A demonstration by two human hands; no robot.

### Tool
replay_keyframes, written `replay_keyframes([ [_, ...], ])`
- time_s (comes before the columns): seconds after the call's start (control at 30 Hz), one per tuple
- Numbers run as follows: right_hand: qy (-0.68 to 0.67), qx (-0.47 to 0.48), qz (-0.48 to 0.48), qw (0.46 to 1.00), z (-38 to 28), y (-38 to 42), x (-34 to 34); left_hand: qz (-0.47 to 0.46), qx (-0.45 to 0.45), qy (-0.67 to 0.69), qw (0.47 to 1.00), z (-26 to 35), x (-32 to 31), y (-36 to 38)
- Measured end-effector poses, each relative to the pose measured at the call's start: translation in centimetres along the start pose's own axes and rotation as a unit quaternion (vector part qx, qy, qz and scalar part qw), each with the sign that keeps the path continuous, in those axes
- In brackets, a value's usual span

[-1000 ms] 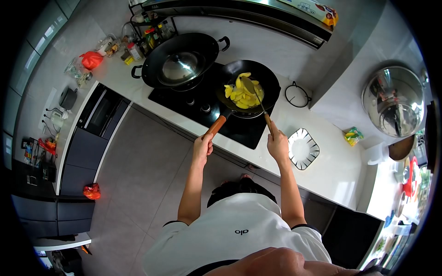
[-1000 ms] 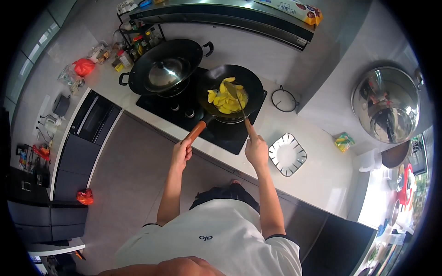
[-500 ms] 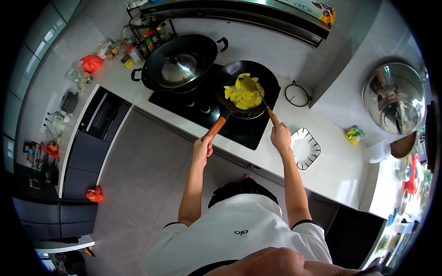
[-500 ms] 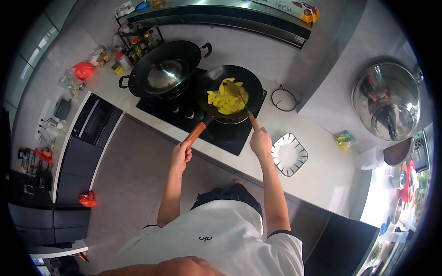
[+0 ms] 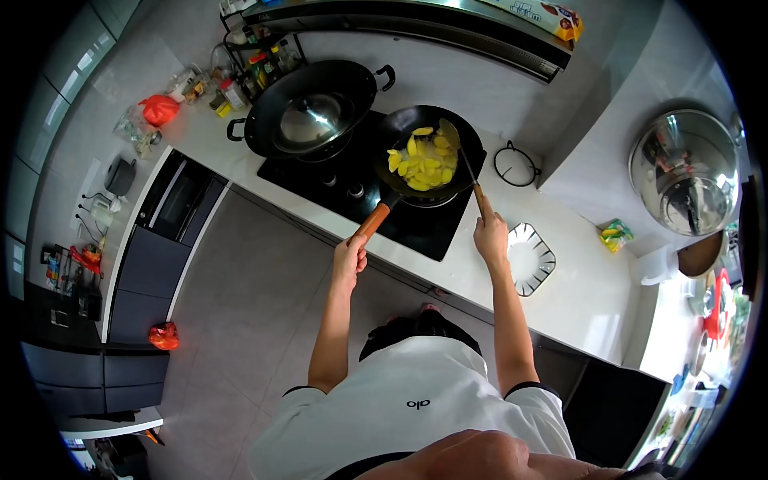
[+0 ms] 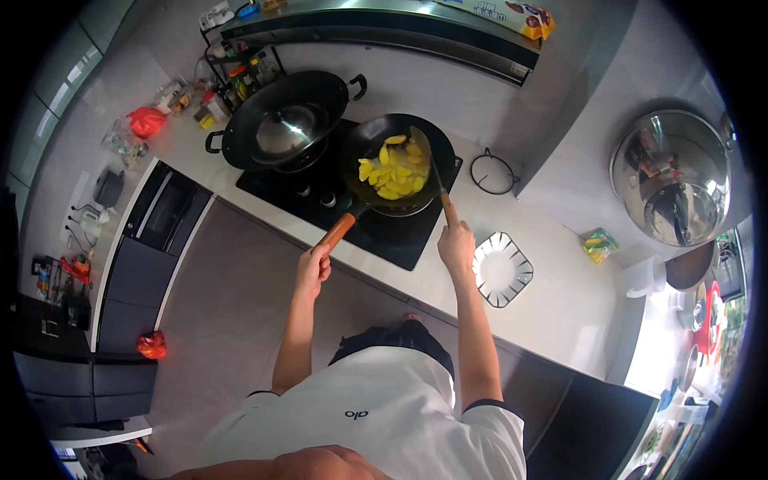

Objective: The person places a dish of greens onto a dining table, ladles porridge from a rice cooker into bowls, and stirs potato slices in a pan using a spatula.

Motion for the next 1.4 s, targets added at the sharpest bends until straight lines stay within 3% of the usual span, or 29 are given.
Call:
replay_keyframes([
  [0.2,-0.058,0.006,-0.009,0.998,0.1,1.7,1.4,-0.007,0.004,-0.004,1.000,0.3,-0.1,0.0],
  [0.33,-0.077,0.081,-0.022,0.994,-0.1,3.5,2.8,-0.005,0.006,-0.001,1.000,0.4,-0.1,0.0],
  [0.7,0.203,0.146,-0.016,0.968,-0.6,3.1,8.0,-0.006,0.009,-0.009,1.000,0.4,-0.2,0.1],
  [1.0,0.231,0.152,-0.046,0.960,-2.0,0.8,4.8,-0.009,0.007,-0.011,1.000,0.4,-0.1,0.1],
  [1.4,0.153,0.133,-0.028,0.979,-3.9,-1.9,0.6,-0.011,0.005,-0.010,1.000,0.2,0.1,-0.1],
])
Point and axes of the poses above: each hand's wrist, its own y-axis away from the middle knuckle, its own x-axis out of the back of the hand, z = x × y, the point moved 5 cm from there along -y, towards the middle knuckle, and after that the axes turned 11 degrees about -x, right-handed, at the moved point
